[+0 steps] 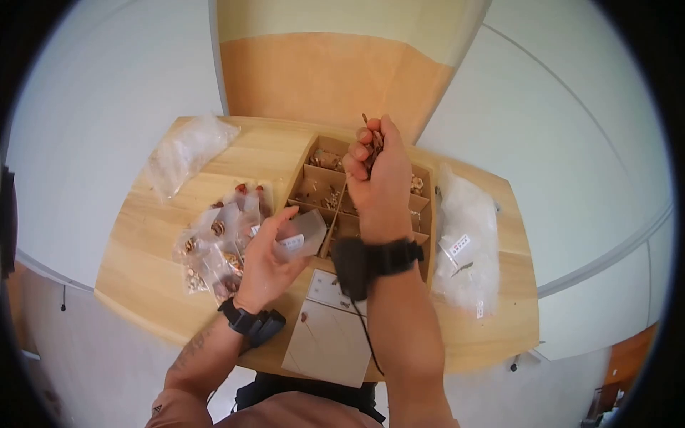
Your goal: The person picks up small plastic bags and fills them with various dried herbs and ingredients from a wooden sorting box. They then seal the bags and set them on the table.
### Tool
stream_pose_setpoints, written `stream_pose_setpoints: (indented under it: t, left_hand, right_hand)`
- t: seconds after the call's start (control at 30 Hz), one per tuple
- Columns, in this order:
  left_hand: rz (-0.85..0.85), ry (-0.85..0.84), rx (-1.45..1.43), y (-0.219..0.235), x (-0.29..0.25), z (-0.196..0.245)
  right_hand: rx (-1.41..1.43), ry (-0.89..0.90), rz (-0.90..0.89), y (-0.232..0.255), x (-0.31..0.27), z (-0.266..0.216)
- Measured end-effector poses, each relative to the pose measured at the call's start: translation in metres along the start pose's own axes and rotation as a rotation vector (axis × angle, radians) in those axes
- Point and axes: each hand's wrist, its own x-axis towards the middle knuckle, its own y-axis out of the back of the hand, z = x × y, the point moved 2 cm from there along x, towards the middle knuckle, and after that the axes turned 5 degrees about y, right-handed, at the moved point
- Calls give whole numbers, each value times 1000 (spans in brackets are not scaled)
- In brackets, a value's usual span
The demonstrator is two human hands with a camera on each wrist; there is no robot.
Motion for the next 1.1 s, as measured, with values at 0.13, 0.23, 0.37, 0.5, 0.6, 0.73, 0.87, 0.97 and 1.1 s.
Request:
stream_pose_setpoints:
  t: [0.13,0.23,0.37,0.5,0.6,0.73,0.87,0.97,1.1]
  left_hand:
    - [24,-37,-1,-2,-1,-2]
    - [43,-76,18,-2,-2,1]
    - [31,-95,16,-3,-4,1]
    - [33,-111,-8,-4,-6,-1]
    - [42,-124,-30,-6,-6,-2]
    - [38,-126,-79,-5,-5,2]
    - [35,-128,-88,-5,-6,0]
    - [27,-112,-97,-5,-6,0]
    - [27,-120,-88,-4,-6,0]
  right_hand:
    - [71,28,12,-13,-62,4]
    - [65,40,57,-10,-80,14]
    - [45,98,75,-12,-88,18]
    - [-1,136,76,-15,-90,20]
    - [-27,153,82,-16,-89,22]
    - [-48,180,70,-16,-89,23]
    - [-64,173,84,-17,-90,25]
    - [-56,164,77,-16,-91,26]
    - [-70,180,64,-15,-92,27]
